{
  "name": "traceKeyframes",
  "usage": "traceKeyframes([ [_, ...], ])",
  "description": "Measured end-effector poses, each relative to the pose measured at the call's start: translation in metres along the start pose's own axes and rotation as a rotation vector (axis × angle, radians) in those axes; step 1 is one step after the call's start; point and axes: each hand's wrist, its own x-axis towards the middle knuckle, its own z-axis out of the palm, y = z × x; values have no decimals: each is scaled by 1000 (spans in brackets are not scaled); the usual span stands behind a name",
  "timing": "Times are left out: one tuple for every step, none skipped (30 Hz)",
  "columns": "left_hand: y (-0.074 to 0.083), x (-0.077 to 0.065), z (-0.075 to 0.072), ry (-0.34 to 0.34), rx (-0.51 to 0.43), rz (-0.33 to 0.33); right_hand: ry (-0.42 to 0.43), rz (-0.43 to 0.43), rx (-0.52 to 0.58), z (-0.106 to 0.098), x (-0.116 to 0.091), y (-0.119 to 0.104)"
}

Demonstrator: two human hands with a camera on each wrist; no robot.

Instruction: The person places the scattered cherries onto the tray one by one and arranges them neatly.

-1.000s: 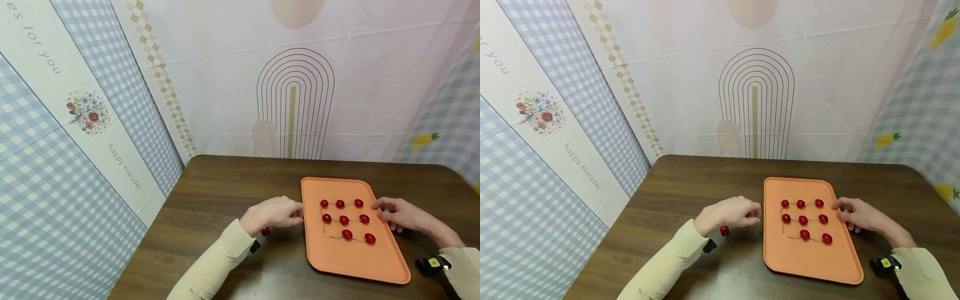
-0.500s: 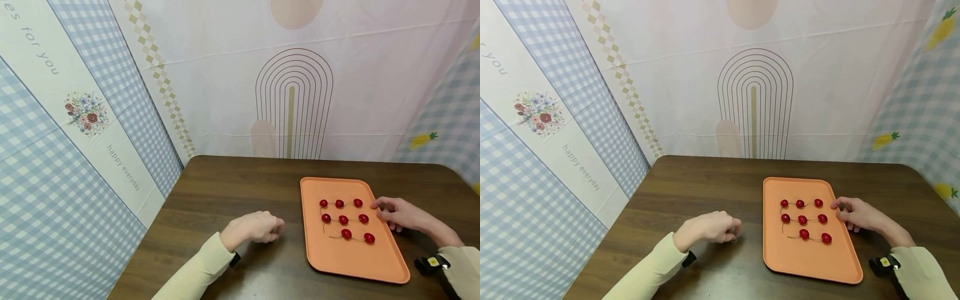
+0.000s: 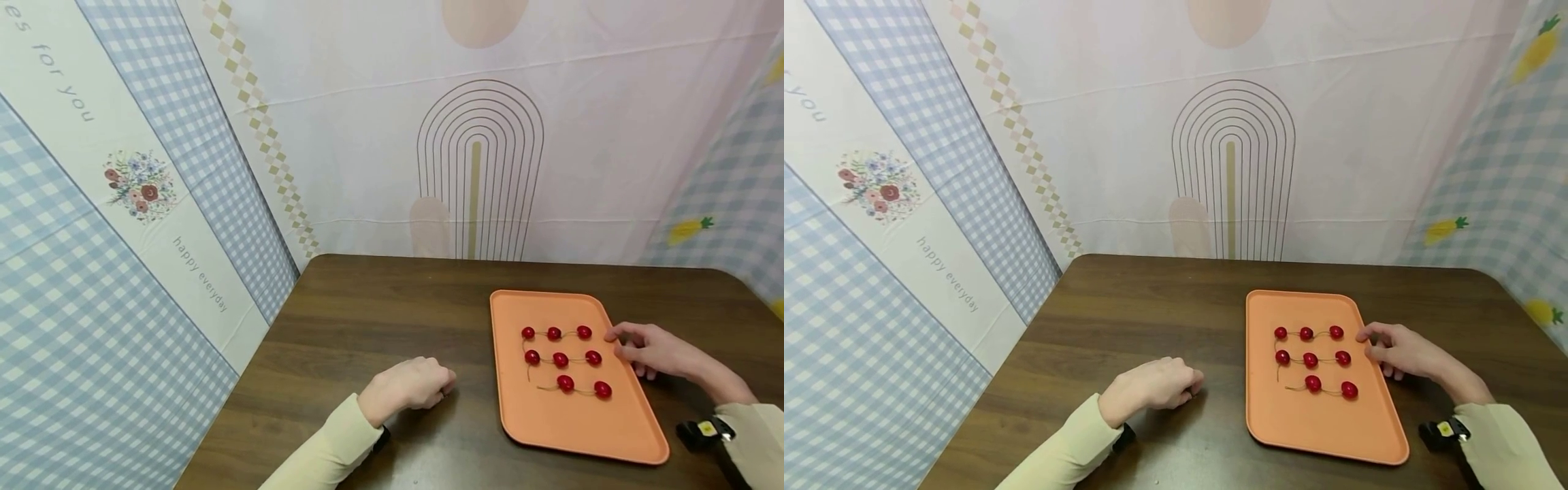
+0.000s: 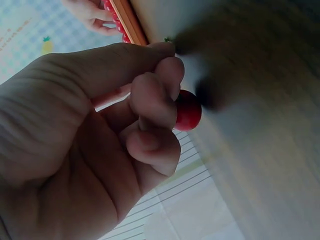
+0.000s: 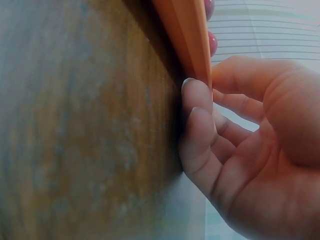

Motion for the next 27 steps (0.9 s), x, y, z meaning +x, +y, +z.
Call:
traceKeyframes([
  [0,0,0,3,3,2,1,4,1,0,0,0],
  [0,0,1,2,5,1,1,7,2,0,-1,0],
  [1,0,1,3,14,1,2,8,3,0,-1,0],
  [1,0,1,0,22,2,3,8,4,0,-1,-1],
  [2,1,1,0,36,3,4,6,3,0,-1,-1],
  [2,1,1,-2,50,5,4,3,3,0,-1,-1],
  [3,2,1,-5,63,7,3,0,3,0,-1,-2],
  [3,3,1,-8,71,11,3,-3,2,0,-1,-2],
  [3,4,0,-7,80,20,2,-5,1,0,-1,-2],
  [4,5,-1,-2,85,27,0,-7,1,0,-1,-2],
  [4,6,-2,8,90,36,-1,-9,2,0,-1,-2],
  [4,8,-4,22,96,47,-2,-10,3,0,-1,-2],
  [5,10,-7,38,98,55,-2,-11,3,0,-1,-2],
  [5,12,-10,57,99,68,-3,-13,3,0,-1,-1],
  [5,15,-13,78,103,79,-7,-13,8,0,-1,-1],
  [6,17,-16,97,107,89,-12,-13,12,-1,-1,-1],
  [7,20,-19,117,116,101,-15,-14,15,-1,-1,-1],
  [8,24,-23,132,120,112,-19,-16,18,-1,-1,-1],
  [10,27,-26,142,118,122,-24,-17,21,-2,-1,-1],
  [11,31,-29,153,122,135,-28,-19,24,-2,-1,-1],
  [14,34,-32,166,128,143,-32,-21,27,-2,-1,-2],
  [16,38,-35,179,134,153,-32,-25,26,-3,-1,-2],
  [18,42,-37,189,137,157,-31,-28,24,-3,-1,-2],
  [20,46,-40,196,134,163,-28,-33,23,-3,-1,-2],
  [22,49,-42,207,135,170,-24,-37,20,-2,-1,-2],
  [24,52,-44,218,134,177,-20,-40,18,-2,-1,-2],
  [26,55,-46,225,131,180,-16,-43,16,-2,-1,-2],
])
